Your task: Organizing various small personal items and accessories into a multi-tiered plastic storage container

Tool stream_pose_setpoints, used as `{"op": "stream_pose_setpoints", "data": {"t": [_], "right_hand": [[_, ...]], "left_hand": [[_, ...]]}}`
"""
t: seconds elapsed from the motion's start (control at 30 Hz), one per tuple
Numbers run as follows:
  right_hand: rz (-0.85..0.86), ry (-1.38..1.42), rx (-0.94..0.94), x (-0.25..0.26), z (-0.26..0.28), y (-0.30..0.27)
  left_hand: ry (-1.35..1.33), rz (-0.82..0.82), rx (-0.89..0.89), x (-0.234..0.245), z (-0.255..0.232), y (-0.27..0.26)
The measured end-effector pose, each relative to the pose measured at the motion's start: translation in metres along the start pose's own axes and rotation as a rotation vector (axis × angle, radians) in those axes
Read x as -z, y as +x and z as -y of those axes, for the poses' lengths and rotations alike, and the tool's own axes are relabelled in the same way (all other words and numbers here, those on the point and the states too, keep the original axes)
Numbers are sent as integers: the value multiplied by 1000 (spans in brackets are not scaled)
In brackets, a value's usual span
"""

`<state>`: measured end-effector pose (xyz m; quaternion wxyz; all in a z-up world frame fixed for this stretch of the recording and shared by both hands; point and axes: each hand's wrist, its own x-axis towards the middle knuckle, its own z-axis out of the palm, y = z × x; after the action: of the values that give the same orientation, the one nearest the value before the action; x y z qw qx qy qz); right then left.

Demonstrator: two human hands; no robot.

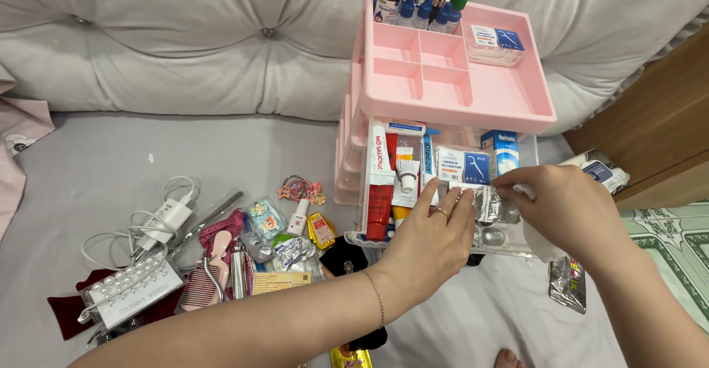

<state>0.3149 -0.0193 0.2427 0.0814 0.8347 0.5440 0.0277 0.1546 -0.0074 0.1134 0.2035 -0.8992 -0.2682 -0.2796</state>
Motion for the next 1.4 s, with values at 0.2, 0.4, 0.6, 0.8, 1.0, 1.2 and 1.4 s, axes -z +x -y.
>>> {"op": "stream_pose_setpoints", "data": {"t": [0.2,0.4,0.6,0.8,1.0,1.2,1.4], "right_hand": [[-81,-10,8,-8,0,-3],[-81,60,150,-7,0,-22],[-85,-69,237,-39,-16,-12],[-246,-91,313,-56,-23,-1],[-292,-57,252,-65,-20,-1],[-230,13,264,-37,-22,-7],[-228,269,383,-7,-4,-39]], "left_hand": [[23,25,-42,7,3,5],[27,77,-76,11,6,8],[11,281,-60,9,11,18],[89,372,-45,18,13,26],[95,451,-18,23,16,31],[5,31,33,19,21,11],[-15,-94,50,37,32,-4]]}}
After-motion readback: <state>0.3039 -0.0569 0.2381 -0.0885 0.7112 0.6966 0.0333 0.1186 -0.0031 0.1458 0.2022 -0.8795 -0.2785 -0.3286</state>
